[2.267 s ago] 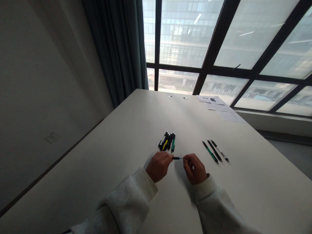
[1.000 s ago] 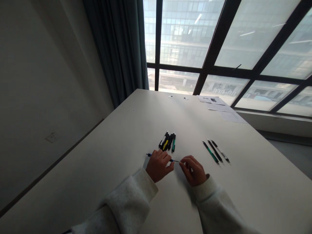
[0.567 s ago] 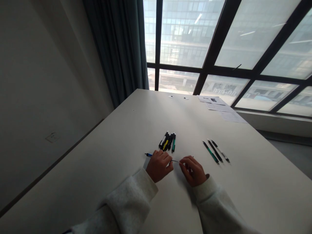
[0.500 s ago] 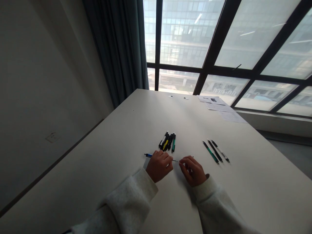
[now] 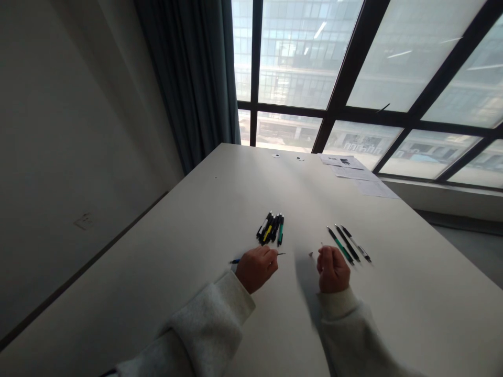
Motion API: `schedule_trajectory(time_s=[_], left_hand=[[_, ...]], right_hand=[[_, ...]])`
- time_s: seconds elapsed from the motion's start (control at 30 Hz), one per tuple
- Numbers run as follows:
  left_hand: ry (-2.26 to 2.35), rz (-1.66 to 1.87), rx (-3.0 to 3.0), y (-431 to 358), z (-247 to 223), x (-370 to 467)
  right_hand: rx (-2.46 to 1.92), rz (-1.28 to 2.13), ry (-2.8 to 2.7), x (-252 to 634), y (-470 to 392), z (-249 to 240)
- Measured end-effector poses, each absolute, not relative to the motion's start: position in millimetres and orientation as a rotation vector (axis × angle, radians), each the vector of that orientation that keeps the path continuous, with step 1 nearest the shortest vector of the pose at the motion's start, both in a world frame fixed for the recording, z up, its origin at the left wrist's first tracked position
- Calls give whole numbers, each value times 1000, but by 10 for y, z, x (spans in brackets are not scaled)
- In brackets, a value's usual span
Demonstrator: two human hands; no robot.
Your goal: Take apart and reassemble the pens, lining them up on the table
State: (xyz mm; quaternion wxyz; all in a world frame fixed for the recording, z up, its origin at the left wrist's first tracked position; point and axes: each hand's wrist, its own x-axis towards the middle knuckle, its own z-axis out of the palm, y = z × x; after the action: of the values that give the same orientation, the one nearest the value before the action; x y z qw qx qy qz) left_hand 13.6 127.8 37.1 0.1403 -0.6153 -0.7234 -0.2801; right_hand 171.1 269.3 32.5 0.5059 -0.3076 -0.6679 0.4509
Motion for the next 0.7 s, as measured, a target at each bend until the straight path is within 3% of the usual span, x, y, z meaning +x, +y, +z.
schedule_trajectory(time_s=[0.1,0.17,0.43,0.7], left_hand=[[-2088,-790,-1764,1269,377,138],[-2085,-778,-1745,1266,372,138],[-2119,-750,-1725,1260,361,138],[-2153,-761,-1754,1256,337,133]], right_hand=[[-857,1312,-1407,1694,2728,281],[-875,1288,-1492,1677,2738,248],[-570,715,-2150,1673,2752,129],[-568,533,-2312,1722,2810,79]])
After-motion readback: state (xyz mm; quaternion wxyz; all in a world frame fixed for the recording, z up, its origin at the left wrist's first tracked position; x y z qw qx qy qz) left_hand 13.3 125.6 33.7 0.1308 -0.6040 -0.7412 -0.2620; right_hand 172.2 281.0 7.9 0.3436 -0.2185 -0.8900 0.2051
